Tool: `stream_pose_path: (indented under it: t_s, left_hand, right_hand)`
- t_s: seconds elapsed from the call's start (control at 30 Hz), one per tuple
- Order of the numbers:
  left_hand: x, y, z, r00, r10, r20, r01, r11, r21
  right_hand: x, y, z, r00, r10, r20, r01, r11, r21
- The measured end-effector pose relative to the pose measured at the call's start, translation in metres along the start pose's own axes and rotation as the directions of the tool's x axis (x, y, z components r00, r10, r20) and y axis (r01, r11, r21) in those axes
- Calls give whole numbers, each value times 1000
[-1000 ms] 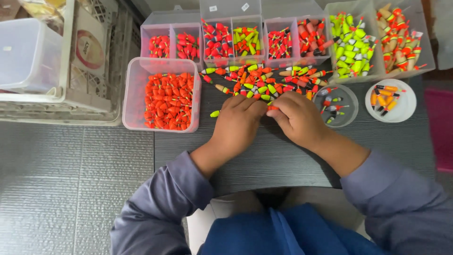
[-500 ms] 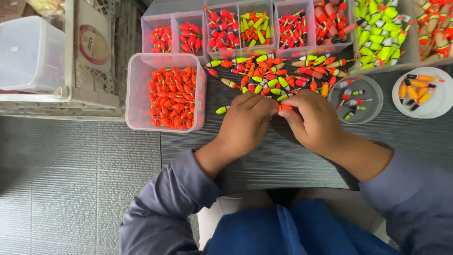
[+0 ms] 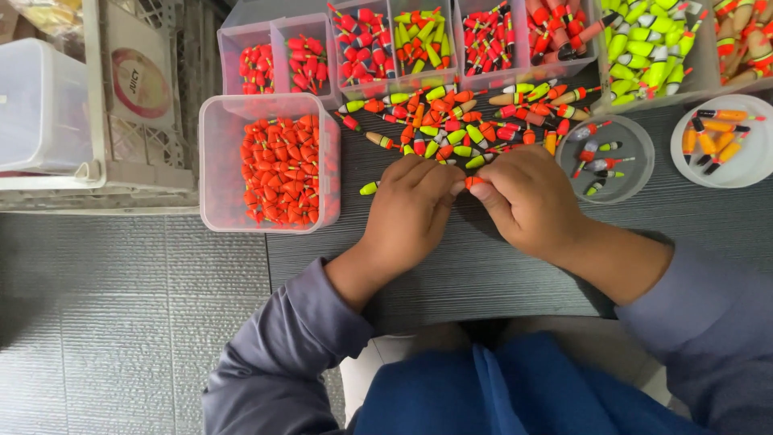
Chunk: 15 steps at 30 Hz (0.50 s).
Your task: Assembling small fishing floats by manually inserting stems into float bodies at a workstation.
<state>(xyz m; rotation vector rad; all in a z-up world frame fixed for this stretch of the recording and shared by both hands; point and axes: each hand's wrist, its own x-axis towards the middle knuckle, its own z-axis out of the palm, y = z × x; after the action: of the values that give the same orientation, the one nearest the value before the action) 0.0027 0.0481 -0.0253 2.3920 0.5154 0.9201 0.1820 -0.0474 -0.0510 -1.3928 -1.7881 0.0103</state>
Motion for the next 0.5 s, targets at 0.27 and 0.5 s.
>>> stream_pose_path:
  t_s: [0.27, 0.5]
  left_hand:
    - [5, 4, -6, 999, -35, -24, 33, 997, -74]
    - [2, 4, -1, 999, -29, -18, 27, 994, -110]
  right_hand:
    - [9, -9, -4, 998, -17, -63, 17, 1000, -3]
    - [-3, 2, 5, 1000, 4, -18, -4, 1000, -17]
